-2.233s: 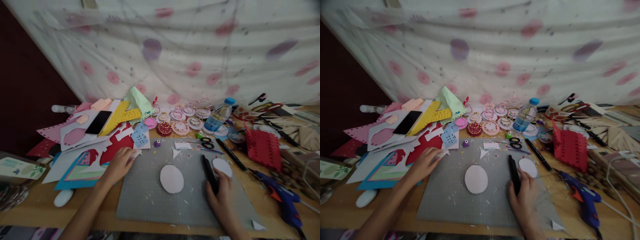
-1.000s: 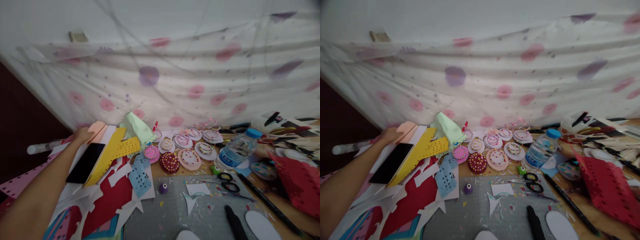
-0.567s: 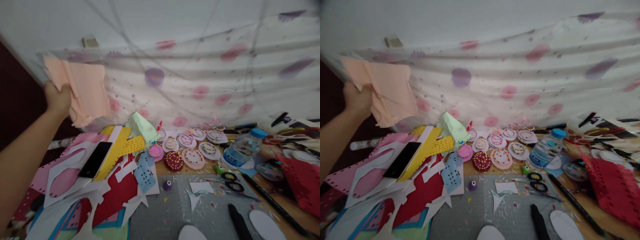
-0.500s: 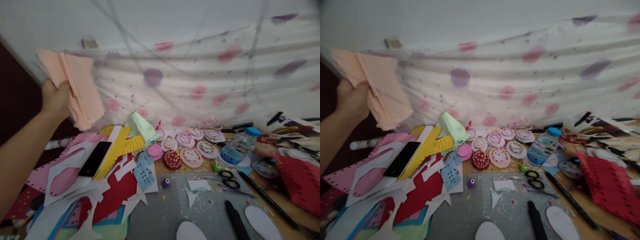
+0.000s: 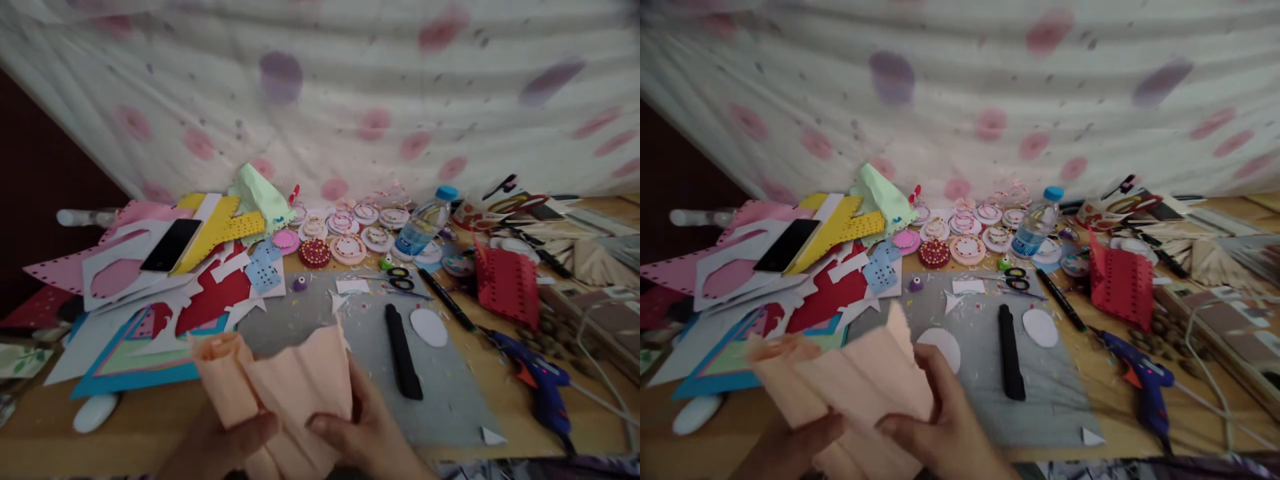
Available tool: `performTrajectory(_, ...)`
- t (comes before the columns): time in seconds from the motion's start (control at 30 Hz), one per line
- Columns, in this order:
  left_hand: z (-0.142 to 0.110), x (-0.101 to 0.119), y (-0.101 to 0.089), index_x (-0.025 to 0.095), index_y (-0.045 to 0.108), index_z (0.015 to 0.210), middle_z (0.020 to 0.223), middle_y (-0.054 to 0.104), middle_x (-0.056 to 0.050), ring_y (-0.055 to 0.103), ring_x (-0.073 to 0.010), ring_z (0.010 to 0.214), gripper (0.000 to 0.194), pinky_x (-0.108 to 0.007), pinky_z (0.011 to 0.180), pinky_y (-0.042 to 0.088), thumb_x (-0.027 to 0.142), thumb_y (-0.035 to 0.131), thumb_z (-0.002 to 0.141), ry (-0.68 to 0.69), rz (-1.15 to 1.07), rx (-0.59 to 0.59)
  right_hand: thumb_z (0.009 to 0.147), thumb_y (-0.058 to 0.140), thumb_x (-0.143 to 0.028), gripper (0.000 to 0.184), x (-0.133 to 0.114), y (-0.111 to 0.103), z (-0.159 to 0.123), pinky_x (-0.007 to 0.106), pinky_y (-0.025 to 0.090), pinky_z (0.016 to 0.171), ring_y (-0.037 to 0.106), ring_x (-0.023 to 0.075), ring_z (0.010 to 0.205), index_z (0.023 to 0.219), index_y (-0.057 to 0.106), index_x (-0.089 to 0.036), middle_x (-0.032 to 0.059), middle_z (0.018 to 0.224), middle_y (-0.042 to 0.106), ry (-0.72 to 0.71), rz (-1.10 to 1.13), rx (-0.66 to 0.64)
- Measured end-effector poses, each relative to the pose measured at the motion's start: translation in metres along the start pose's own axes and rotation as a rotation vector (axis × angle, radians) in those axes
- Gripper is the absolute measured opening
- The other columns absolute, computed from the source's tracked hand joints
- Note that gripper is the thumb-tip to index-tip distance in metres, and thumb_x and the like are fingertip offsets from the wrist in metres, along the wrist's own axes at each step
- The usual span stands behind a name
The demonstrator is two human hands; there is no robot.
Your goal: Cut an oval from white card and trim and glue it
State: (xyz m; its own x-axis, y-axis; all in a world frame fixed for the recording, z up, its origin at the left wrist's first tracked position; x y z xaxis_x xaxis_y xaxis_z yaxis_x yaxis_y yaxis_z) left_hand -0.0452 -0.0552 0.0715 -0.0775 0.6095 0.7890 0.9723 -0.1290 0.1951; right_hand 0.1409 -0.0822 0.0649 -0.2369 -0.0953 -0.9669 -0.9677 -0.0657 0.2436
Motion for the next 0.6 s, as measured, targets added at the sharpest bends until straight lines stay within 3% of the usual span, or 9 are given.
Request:
performTrajectory(0.07,0.001,-0.016,-0.006,0.023,0.073,0.093,0.087,0.076,-0.009,0.07,-0.0361,0.091,0.055,-0.04,0.074,0.058,0.049,0.087,0.047,0.043,0.055,0.164,0.079,0.066,-0.055,0.036,0.01,-0.019,-0.013,0.023,0.046,0.059,0.057,0.0153,0.07,0.087,0.058,-0.021,-0.0009,0.077,0.059,0.021,-0.085,0.161)
performTrajectory(0.17,0.005,-0.024,-0.024,0.025,0.071,0.087,0.084,0.076,-0.006,0.072,-0.0322,0.08,0.048,-0.035,0.065,0.058,0.044,0.087,0.046,0.017,0.125,0.275,0.081,0.064,-0.051,0.038,0.022,-0.054,-0.035,0.019,0.032,0.047,0.038,0.0098,0.054,0.067,0.046,-0.021,-0.006,0.059,0.039,0.022,-0.239,0.389)
performTrajectory(0.27,0.008,-0.024,-0.04,0.026,0.067,0.099,0.099,0.075,-0.006,0.071,-0.0325,0.092,0.056,-0.034,0.068,0.058,0.038,0.087,0.047,0.015,0.124,0.229,0.081,0.063,-0.052,0.04,0.032,-0.071,-0.055,0.02,0.028,0.046,0.034,0.01,0.053,0.066,0.044,-0.021,-0.0061,0.059,0.036,0.078,-0.289,0.469)
performTrajectory(0.4,0.002,-0.026,-0.052,0.027,0.064,0.108,0.107,0.074,-0.005,0.069,-0.0333,0.098,0.063,-0.035,0.074,0.059,0.035,0.087,0.05,0.051,0.167,0.22,0.082,0.062,-0.054,0.038,0.037,-0.075,-0.081,0.022,0.033,0.052,0.04,0.0121,0.057,0.066,0.05,-0.021,-0.0045,0.059,0.042,0.098,-0.386,0.623)
performTrajectory(0.5,-0.002,-0.02,-0.066,0.027,0.065,0.101,0.096,0.076,-0.003,0.071,-0.0311,0.087,0.059,-0.033,0.066,0.059,0.032,0.087,0.046,0.072,0.157,0.334,0.079,0.065,-0.054,0.038,0.034,-0.09,-0.101,0.022,0.034,0.049,0.039,0.0116,0.054,0.065,0.051,-0.021,-0.005,0.056,0.04,0.112,-0.433,0.799)
performTrajectory(0.6,-0.001,-0.003,-0.096,0.026,0.065,0.084,0.078,0.075,0.002,0.07,-0.0246,0.069,0.053,-0.026,0.052,0.055,0.02,0.084,0.035,0.084,0.093,0.525,0.075,0.069,-0.056,0.037,0.026,-0.125,-0.117,0.022,0.038,0.045,0.046,0.0124,0.051,0.08,0.059,-0.021,-0.0038,0.059,0.05,0.198,-0.258,0.985)
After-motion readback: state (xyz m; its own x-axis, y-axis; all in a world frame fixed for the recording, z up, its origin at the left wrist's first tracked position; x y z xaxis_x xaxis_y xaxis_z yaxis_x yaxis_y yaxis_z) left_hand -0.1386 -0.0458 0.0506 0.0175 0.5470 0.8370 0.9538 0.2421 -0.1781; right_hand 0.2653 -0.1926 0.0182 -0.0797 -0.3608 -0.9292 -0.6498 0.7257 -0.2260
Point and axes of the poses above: each hand's wrist, its own z-axis towards the middle knuckle, its own y-axis out of the palm, x = y × z, the point moved 4 cm from there along z, towards the middle knuckle
